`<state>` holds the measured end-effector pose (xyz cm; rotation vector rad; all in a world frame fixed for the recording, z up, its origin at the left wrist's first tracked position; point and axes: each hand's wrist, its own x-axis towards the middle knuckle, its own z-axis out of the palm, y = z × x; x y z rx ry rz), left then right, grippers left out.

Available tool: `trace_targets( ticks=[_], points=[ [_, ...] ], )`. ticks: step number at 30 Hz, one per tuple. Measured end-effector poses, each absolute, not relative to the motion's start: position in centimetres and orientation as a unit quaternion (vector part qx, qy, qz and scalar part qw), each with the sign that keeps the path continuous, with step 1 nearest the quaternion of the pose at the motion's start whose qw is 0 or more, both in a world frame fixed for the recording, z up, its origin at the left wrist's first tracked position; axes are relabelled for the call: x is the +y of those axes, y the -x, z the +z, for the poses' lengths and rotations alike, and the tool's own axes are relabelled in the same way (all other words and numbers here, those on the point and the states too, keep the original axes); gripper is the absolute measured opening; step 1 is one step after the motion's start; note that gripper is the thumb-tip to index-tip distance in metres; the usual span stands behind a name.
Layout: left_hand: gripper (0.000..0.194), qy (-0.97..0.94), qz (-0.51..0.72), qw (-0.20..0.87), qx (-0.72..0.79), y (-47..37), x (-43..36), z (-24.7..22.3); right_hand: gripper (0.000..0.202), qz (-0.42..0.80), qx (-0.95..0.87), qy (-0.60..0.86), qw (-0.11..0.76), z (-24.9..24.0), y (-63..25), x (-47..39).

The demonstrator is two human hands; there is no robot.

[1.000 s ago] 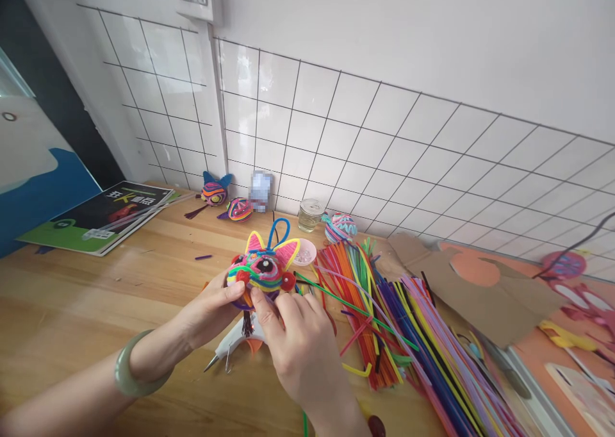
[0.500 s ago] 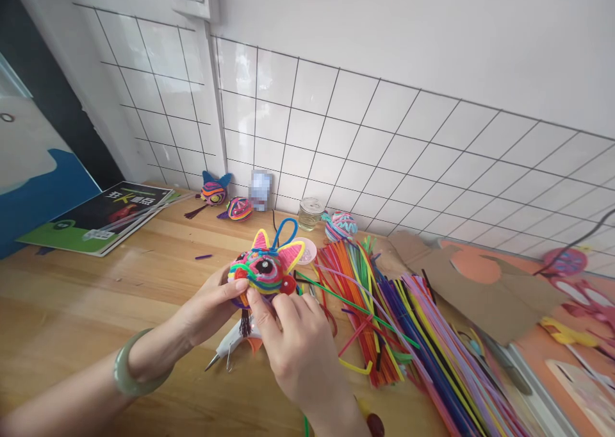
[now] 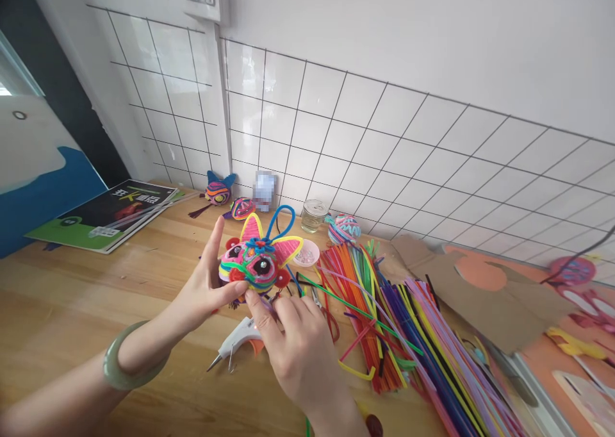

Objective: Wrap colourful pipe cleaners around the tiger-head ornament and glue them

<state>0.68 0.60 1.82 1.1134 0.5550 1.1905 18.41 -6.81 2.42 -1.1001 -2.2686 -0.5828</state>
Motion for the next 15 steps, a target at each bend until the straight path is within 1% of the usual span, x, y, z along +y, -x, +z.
trace_targets(
  ticks=[3,7,8,10,15],
  points=[
    [0.127,-0.489,0.531,0.646,0.248,-0.7,0.6,1.7,0.035,-0.209,-0.835,0.407,0.305,2.3,-18.4,-6.8],
    [0.124,-0.492,0.542,0.627,0.266,-0.7,0.6,1.7,0.012,-0.189,-0.806,0.436,0.352,2.2,-18.3,-6.6],
    [0.124,-0.493,0.545,0.621,0.274,-0.8,0.6,1.7,0.01,-0.178,-0.804,0.447,0.349,2.2,-18.2,-6.5],
    [0.124,-0.492,0.543,0.614,0.292,-0.8,0.7,1.8,0.014,-0.165,-0.804,0.469,0.327,1.9,-18.4,-6.3],
    [0.125,-0.481,0.58,0.578,0.311,-0.5,0.9,2.0,0.021,-0.173,-0.792,0.524,0.262,0.9,-20.0,-5.5]
  ],
)
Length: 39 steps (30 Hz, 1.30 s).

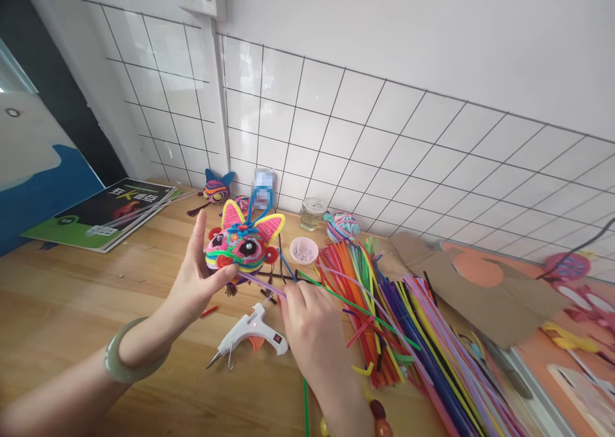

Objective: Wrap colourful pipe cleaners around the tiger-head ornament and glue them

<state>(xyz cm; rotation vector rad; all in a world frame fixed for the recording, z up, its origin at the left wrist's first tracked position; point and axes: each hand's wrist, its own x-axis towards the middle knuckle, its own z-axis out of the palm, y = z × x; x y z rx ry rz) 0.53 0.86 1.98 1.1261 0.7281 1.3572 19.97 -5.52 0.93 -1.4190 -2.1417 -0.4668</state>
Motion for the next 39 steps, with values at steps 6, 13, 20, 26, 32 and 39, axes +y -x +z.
trace_targets(
  ticks=[6,13,20,26,32,39],
  points=[
    [0.135,-0.498,0.635,0.498,0.317,-0.3,0.5,2.4,0.026,-0.17,-0.757,0.598,0.202,-0.5,-23.6,-4.1],
    [0.128,-0.492,0.617,0.53,0.31,-0.6,0.5,2.1,0.042,-0.047,-0.743,0.61,0.272,0.1,-23.0,-5.0],
    [0.108,-0.467,0.576,0.576,0.345,-1.3,0.4,1.4,0.015,0.261,-0.677,0.524,0.446,2.0,-18.6,-7.0],
    [0.105,-0.436,0.553,0.62,0.347,-1.5,0.3,0.9,0.009,0.181,-0.672,0.518,0.497,2.3,-17.6,-6.8],
    [0.101,-0.399,0.516,0.678,0.339,-1.6,0.2,0.4,0.019,-0.014,-0.746,0.486,0.455,2.0,-18.1,-6.2],
    [0.098,-0.326,0.485,0.74,0.333,-1.9,0.1,1.0,0.02,-0.126,-0.762,0.461,0.437,1.3,-18.3,-5.9]
  ],
)
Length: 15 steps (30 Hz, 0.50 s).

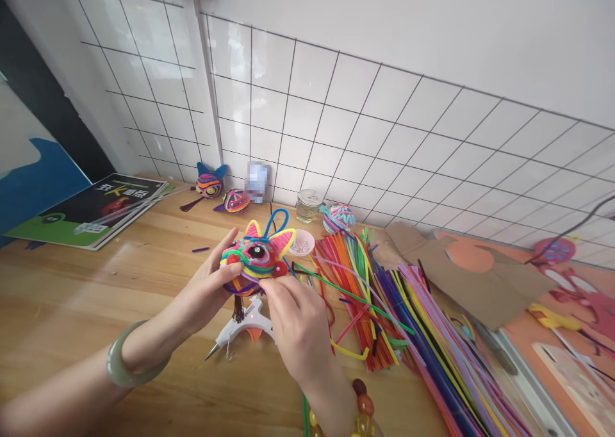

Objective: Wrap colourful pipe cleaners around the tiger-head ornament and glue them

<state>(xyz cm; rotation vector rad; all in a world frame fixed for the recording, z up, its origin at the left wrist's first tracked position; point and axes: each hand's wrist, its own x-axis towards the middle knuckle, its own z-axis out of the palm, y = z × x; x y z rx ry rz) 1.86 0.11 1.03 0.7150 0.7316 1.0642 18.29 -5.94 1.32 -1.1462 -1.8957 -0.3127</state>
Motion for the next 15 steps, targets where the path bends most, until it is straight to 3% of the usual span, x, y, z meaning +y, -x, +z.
trace_targets(
  ticks=[15],
  points=[
    [0.099,-0.28,0.486,0.749,0.352,-2.1,-0.5,1.9,0.023,-0.248,-0.799,0.411,0.362,1.3,-19.4,-6.1]
  ],
)
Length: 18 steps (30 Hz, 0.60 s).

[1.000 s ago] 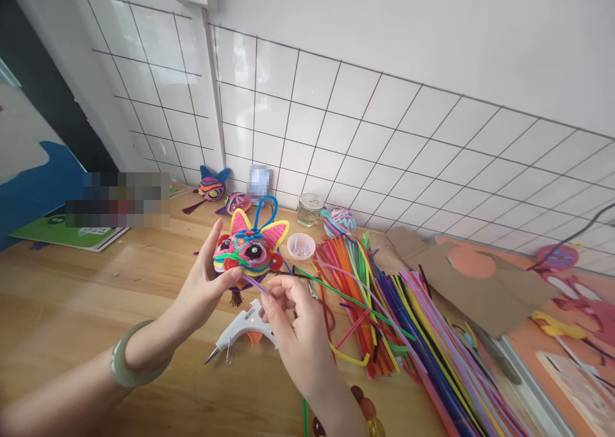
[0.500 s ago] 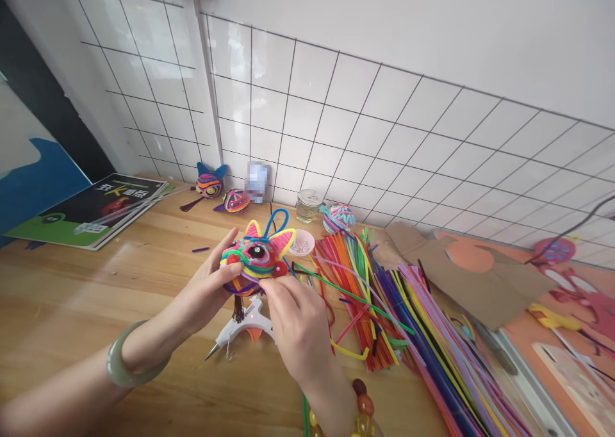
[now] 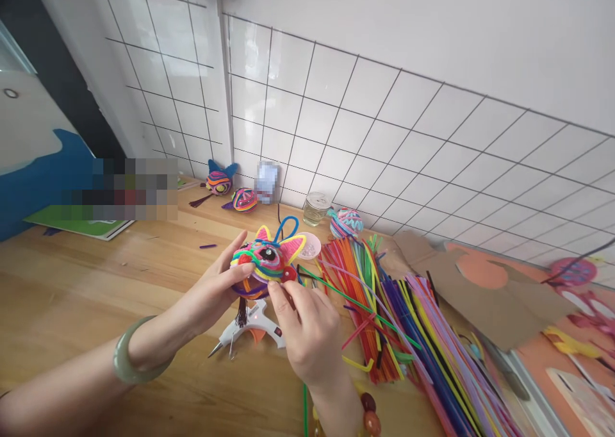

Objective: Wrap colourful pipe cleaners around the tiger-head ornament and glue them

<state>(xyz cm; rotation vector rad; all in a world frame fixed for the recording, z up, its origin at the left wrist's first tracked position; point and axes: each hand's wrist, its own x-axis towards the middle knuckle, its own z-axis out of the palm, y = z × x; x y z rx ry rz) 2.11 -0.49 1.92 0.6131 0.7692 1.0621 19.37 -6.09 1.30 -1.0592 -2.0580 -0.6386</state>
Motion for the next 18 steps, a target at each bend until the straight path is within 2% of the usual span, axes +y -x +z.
trace_targets(
  ticks=[12,18],
  points=[
    [0.096,-0.298,0.479,0.754,0.336,-2.1,-0.6,1.9,0.028,-0.268,-0.791,0.414,0.363,0.3,-19.7,-5.9],
    [0.108,-0.375,0.505,0.692,0.355,-2.1,-0.8,1.5,0.028,-0.265,-0.796,0.405,0.365,-0.2,-20.1,-5.7]
  ],
)
